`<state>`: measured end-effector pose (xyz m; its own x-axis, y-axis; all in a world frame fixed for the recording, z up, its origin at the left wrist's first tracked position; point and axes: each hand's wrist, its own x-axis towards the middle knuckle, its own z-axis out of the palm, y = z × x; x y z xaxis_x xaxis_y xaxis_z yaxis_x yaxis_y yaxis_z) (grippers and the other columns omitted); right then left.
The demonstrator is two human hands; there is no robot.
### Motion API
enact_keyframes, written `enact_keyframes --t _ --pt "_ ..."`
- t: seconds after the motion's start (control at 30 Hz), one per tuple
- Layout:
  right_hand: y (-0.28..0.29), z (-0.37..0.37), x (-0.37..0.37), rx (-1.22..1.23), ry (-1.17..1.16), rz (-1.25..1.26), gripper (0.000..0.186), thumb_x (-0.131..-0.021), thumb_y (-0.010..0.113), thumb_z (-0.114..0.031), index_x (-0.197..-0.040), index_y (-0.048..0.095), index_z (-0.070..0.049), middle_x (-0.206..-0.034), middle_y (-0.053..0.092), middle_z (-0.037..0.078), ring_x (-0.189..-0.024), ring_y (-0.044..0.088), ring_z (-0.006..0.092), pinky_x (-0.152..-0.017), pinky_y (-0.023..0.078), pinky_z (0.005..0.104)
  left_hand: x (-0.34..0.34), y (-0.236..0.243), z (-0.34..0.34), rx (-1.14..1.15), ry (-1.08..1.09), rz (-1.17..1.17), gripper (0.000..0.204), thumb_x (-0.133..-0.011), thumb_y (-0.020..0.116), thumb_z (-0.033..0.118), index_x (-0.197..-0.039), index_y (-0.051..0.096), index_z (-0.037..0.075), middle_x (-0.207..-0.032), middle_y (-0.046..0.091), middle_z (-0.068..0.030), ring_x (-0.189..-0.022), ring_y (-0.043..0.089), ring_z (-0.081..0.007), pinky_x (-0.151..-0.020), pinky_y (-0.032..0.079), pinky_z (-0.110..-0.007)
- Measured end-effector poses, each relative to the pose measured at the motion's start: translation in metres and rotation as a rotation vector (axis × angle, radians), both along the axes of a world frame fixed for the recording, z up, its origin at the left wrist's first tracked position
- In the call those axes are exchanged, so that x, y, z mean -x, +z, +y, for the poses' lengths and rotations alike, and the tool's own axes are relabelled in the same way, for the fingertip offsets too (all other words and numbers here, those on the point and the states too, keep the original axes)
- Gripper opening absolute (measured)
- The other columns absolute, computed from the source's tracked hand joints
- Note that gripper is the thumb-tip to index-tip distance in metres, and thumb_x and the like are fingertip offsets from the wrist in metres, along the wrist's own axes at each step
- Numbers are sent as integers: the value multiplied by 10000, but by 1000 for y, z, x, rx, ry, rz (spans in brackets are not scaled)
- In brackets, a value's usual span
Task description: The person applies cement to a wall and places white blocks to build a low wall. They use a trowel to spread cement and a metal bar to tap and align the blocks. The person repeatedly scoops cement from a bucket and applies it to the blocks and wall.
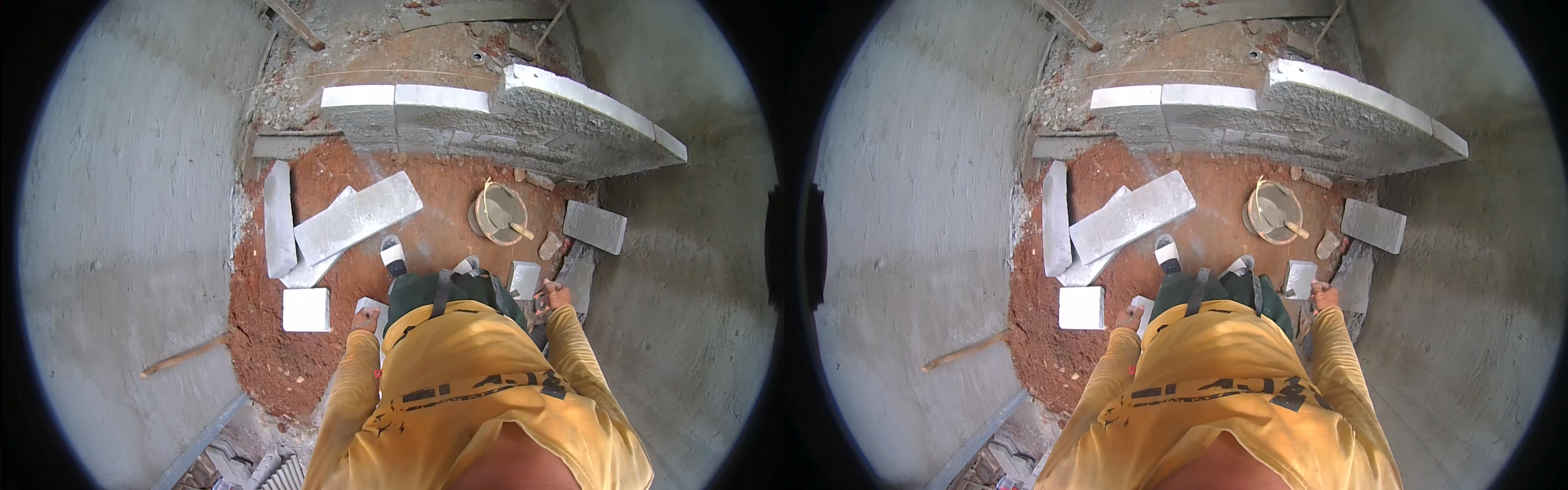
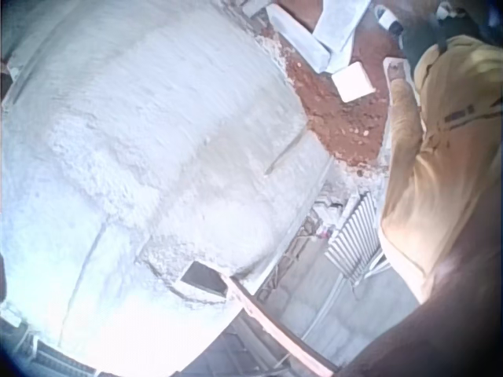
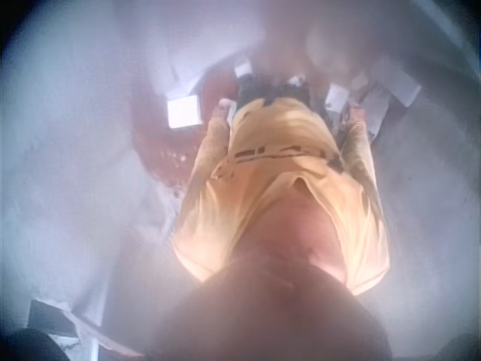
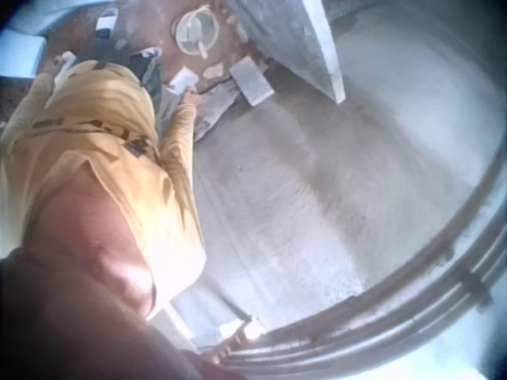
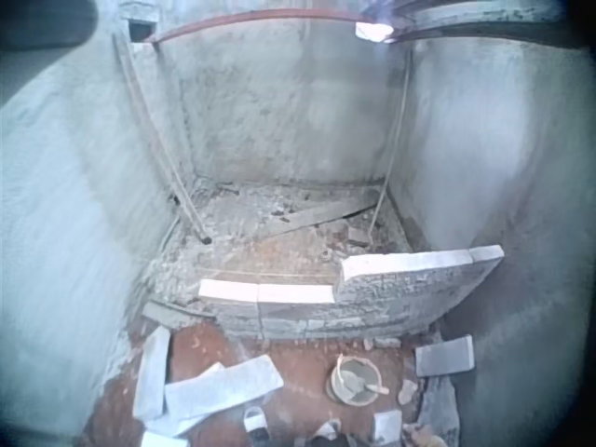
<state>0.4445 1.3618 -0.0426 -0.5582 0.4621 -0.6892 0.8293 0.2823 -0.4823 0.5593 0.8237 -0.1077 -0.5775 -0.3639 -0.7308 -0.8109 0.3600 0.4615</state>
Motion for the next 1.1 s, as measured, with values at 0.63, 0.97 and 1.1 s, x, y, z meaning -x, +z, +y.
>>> enact_keyframes --t 0.63,0.97,1.1 --pt "-18 -94 48 133 137 -16 444 -852 667 -370 -1051 635 27 -865 669 122 -687 678 248 -527 503 347 48 -7 -122 12 200 52 388 -858 630 390 -944 658 13 -907 686 -166 -859 654 -306 -805 487 -398" --pt "5 -145 50 3 208 -51 470 -866 657 -363 -1086 628 51 -920 688 157 -763 683 250 -619 525 356 0 -25 -156 -23 213 91 325 -844 676 335 -830 645 12 -748 644 -52 -688 572 -141 -678 488 -322" --pt "-2 -156 43 -16 220 -76 458 -842 663 -390 -1055 669 15 -865 690 137 -769 666 237 -757 509 362 7 -29 -185 -10 152 107 334 -847 685 339 -843 631 9 -736 622 -51 -625 568 -149 -612 503 -323"
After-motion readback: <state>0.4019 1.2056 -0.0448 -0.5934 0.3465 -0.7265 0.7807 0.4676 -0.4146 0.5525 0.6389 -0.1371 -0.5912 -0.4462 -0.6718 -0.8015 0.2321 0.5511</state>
